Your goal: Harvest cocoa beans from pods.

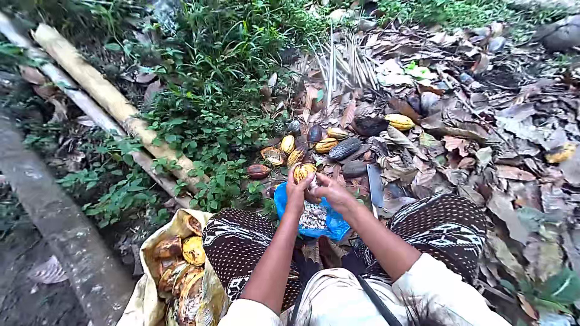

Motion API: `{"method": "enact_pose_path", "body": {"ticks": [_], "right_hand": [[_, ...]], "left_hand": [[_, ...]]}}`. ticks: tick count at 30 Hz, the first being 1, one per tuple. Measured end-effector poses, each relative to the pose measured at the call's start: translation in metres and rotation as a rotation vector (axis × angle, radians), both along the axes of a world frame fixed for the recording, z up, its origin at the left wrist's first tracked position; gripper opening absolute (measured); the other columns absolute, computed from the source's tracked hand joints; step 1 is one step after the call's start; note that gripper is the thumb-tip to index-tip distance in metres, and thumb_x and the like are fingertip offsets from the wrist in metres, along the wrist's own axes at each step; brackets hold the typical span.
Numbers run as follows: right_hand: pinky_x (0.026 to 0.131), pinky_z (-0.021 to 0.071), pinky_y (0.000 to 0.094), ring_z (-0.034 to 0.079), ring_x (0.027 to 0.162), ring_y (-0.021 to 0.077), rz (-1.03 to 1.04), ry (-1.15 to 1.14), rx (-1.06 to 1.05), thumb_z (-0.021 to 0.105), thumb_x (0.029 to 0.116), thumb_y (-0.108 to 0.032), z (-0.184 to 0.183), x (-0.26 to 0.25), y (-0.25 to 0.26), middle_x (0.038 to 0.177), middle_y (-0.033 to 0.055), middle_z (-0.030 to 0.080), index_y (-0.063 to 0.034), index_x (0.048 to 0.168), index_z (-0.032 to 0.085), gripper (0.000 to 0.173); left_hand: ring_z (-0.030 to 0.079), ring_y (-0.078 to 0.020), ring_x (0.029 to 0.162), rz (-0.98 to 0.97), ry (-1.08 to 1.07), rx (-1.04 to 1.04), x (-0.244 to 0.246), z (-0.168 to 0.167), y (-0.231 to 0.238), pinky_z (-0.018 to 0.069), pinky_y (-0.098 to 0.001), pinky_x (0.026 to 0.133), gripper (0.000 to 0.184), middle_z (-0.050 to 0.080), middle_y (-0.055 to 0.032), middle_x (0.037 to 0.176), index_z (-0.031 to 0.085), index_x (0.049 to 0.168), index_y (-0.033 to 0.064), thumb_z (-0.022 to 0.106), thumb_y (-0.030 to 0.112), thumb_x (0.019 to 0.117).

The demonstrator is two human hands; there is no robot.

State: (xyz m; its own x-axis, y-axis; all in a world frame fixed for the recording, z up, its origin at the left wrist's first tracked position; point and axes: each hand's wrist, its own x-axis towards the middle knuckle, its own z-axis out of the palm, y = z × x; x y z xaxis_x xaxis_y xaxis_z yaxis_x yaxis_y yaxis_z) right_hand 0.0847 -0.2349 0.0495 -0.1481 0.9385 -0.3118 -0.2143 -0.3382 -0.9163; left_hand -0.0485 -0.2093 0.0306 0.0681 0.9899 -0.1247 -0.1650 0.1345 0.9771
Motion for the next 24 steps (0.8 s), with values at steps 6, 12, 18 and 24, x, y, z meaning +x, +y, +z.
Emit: {"method": "enact_pose_path", "body": {"ticks": [6, 12, 18, 24], "right_hand": [[0.084, 0.0540, 0.0308, 0.062, 0.098, 0.0110, 0.038, 0.257, 0.035, 0.052, 0.0944, -0.006, 0.007, -0.004, 0.020, 0.118, 0.0054, 0.063, -0.0062, 0.142, 0.048, 0.048], [0.066, 0.0522, 0.0248, 0.061, 0.071, 0.0065, 0.143, 0.136, -0.015, 0.056, 0.0964, -0.005, -0.006, -0.017, 0.023, 0.084, 0.0007, 0.063, -0.0043, 0.116, 0.057, 0.020], [0.079, 0.0560, 0.0375, 0.065, 0.082, 0.0173, 0.212, -0.247, -0.012, 0.057, 0.1004, -0.001, -0.039, -0.028, 0.019, 0.096, 0.0159, 0.066, 0.0086, 0.119, 0.059, 0.021], [0.098, 0.0512, 0.0595, 0.067, 0.110, 0.0428, 0.185, -0.751, 0.030, 0.065, 0.0974, -0.007, -0.076, -0.046, 0.015, 0.116, 0.0306, 0.068, 0.0107, 0.121, 0.064, 0.030]], "left_hand": [[0.063, -0.0189, 0.111, -0.023, 0.078, 0.172, -0.007, 0.016, 0.027, 0.0549, -0.0382, 0.095, 0.071, 0.061, -0.0160, 0.129, 0.046, 0.145, 0.0044, 0.076, 0.019, 0.0833], [0.062, -0.0219, 0.115, -0.099, 0.199, 0.106, -0.022, 0.009, 0.021, 0.0520, -0.0410, 0.099, 0.071, 0.060, -0.0194, 0.131, 0.046, 0.145, 0.0033, 0.077, 0.023, 0.0843], [0.057, -0.0345, 0.124, -0.076, 0.554, -0.001, -0.024, -0.014, 0.016, 0.0459, -0.0551, 0.104, 0.075, 0.058, -0.0235, 0.134, 0.053, 0.143, 0.0062, 0.086, 0.031, 0.0807], [0.052, -0.0446, 0.128, -0.093, 0.785, -0.227, -0.014, -0.017, 0.013, 0.0439, -0.0617, 0.104, 0.078, 0.051, -0.0292, 0.140, 0.050, 0.147, 0.0094, 0.086, 0.036, 0.0829]]}}
